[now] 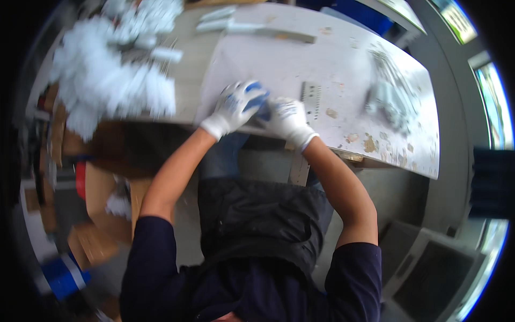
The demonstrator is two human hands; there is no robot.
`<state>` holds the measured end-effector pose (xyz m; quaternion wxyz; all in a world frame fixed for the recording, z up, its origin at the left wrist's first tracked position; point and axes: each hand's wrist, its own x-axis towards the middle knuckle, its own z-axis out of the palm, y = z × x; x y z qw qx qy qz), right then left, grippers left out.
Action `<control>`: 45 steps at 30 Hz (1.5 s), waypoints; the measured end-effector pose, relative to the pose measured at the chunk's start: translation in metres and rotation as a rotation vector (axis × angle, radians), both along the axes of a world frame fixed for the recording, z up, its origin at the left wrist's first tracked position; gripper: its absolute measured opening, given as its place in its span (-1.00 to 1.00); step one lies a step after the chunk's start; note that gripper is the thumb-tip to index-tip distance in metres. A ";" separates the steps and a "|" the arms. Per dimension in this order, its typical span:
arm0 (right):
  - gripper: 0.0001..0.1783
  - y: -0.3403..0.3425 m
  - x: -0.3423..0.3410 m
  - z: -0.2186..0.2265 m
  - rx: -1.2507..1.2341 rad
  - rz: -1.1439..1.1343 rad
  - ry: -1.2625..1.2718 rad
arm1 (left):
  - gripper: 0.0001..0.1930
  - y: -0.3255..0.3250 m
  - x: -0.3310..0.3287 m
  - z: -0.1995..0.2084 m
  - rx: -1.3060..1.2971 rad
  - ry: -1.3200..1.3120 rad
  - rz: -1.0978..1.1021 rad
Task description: The person repeatedly picks up white cylindrical brush heads and metal rods from a workbench, inserts the rods into the brush heads, and places the assembled units into a cardboard box. The process is continuous and repetitive throughout the clip.
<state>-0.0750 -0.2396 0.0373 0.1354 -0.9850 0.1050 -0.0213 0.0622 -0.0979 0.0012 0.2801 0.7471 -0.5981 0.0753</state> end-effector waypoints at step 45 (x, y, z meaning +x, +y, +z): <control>-0.51 -0.004 -0.008 -0.019 -0.059 0.034 -0.179 | -0.77 0.007 -0.055 0.020 -0.341 1.422 0.543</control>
